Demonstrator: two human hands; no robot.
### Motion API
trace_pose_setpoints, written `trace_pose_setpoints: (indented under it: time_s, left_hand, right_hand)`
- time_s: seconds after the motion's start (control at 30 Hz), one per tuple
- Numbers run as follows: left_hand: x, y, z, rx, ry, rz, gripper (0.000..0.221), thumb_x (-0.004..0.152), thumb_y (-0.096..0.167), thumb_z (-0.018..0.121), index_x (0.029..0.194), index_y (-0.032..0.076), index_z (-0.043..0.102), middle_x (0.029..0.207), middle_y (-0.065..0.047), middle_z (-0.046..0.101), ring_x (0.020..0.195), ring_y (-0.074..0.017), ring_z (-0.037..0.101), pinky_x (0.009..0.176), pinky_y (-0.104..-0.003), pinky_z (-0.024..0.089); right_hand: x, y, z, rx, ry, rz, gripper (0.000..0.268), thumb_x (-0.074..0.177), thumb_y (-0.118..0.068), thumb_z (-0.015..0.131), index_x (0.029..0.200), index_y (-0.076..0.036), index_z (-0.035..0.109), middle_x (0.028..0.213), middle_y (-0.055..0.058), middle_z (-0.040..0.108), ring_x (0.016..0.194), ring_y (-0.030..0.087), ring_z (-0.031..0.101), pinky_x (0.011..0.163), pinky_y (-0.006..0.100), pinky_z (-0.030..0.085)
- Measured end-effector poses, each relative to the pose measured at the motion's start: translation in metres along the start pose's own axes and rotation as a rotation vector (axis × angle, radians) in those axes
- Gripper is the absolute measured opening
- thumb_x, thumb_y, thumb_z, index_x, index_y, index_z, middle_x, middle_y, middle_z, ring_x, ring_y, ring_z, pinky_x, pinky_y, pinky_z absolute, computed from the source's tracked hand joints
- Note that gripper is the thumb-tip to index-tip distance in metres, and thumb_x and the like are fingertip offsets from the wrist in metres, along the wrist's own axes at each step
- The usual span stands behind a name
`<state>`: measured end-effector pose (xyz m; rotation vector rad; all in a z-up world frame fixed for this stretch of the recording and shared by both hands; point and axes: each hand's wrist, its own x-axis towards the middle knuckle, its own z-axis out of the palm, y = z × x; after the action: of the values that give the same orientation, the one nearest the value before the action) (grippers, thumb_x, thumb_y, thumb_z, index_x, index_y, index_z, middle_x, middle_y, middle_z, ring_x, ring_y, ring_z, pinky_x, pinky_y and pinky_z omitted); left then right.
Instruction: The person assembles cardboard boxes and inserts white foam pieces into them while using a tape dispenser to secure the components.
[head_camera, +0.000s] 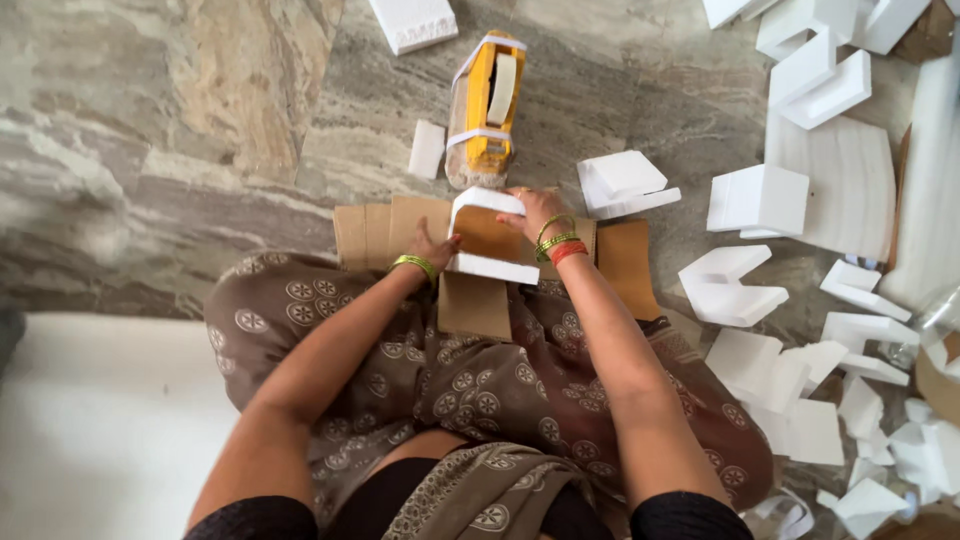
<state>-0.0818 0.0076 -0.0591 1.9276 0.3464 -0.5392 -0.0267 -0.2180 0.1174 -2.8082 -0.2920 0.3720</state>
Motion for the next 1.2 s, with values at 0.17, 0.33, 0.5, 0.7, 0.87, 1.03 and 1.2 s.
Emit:
trace_pose_setpoints:
  time_s: [0.17, 0.33, 0.5, 0.7, 0.87, 1.03, 1.2]
  left_hand:
    - [-0.043, 0.049, -0.027, -0.429, -0.243, -0.423, 0.115, 0.078, 0.065, 0.068, 0.16, 0.023, 0.001, 0.137, -0.027, 0.057, 0.121, -0.0431, 0.062, 0.098, -0.052, 0.053]
    - [-0.076, 0.115, -0.047, -0.491, -0.309, -0.472, 0.12, 0.069, 0.072, 0.056, 0.163, 0.029, -0.004, 0.144, -0.024, 0.056, 0.122, -0.0432, 0.063, 0.094, -0.051, 0.056]
    - [-0.043, 0.082, -0.014, 0.312, 0.214, 0.425, 0.133, 0.065, 0.046, 0.099, 0.153, -0.001, 0.012, 0.146, -0.032, 0.046, 0.128, -0.0432, 0.053, 0.105, -0.051, 0.044]
    - [-0.007, 0.091, -0.029, 0.406, 0.043, 0.444, 0.089, 0.073, 0.011, 0.071, 0.156, 0.005, 0.039, 0.123, -0.027, 0.068, 0.115, -0.0408, 0.065, 0.101, -0.043, 0.054]
    - [-0.012, 0.137, -0.077, 0.5, -0.031, 0.568, 0.07, 0.073, 0.008, 0.069, 0.142, 0.017, 0.058, 0.115, -0.019, 0.073, 0.103, -0.0372, 0.069, 0.093, -0.045, 0.055]
    - [-0.02, 0.166, -0.092, 0.656, -0.22, 0.702, 0.07, 0.077, 0.006, 0.063, 0.142, 0.031, 0.06, 0.109, -0.015, 0.074, 0.094, -0.0334, 0.072, 0.087, -0.043, 0.058]
    - [-0.022, 0.18, -0.097, 0.576, -0.18, 0.566, 0.059, 0.076, 0.006, 0.063, 0.125, 0.037, 0.071, 0.108, -0.01, 0.075, 0.099, -0.0324, 0.071, 0.088, -0.045, 0.057]
  right_hand:
    - [-0.01, -0.001, -0.002, -0.061, 0.102, -0.012, 0.056, 0.08, -0.053, 0.082, 0.119, -0.014, 0.072, 0.099, 0.017, 0.075, 0.09, 0.035, 0.072, 0.077, 0.046, 0.057]
    - [-0.016, 0.02, 0.022, -0.083, 0.081, 0.121, 0.052, 0.079, -0.053, 0.08, 0.1, -0.007, 0.074, 0.092, 0.016, 0.076, 0.083, 0.033, 0.073, 0.073, 0.046, 0.057]
    - [-0.038, 0.029, 0.05, 0.033, -0.058, 0.333, 0.074, 0.094, -0.068, 0.07, 0.082, 0.006, 0.07, 0.073, 0.019, 0.07, 0.066, 0.03, 0.07, 0.058, 0.045, 0.055]
    - [-0.065, 0.035, 0.006, 0.738, -0.512, 0.528, 0.052, 0.093, -0.054, 0.065, 0.094, -0.002, 0.067, 0.08, 0.012, 0.072, 0.066, 0.022, 0.077, 0.058, 0.032, 0.065]
    - [-0.032, 0.069, -0.02, 0.645, -0.09, 0.415, 0.03, 0.096, -0.035, 0.067, 0.11, -0.01, 0.077, 0.094, 0.004, 0.079, 0.073, 0.01, 0.072, 0.06, 0.024, 0.059]
    - [0.06, 0.076, 0.016, 0.918, 0.278, 0.181, 0.031, 0.093, -0.031, 0.072, 0.115, -0.009, 0.074, 0.103, 0.002, 0.079, 0.084, 0.004, 0.071, 0.062, 0.023, 0.055]
    - [0.133, 0.058, 0.04, 0.833, 0.1, 0.457, 0.039, 0.089, -0.045, 0.075, 0.108, -0.011, 0.078, 0.094, -0.001, 0.075, 0.077, 0.009, 0.066, 0.062, 0.028, 0.057]
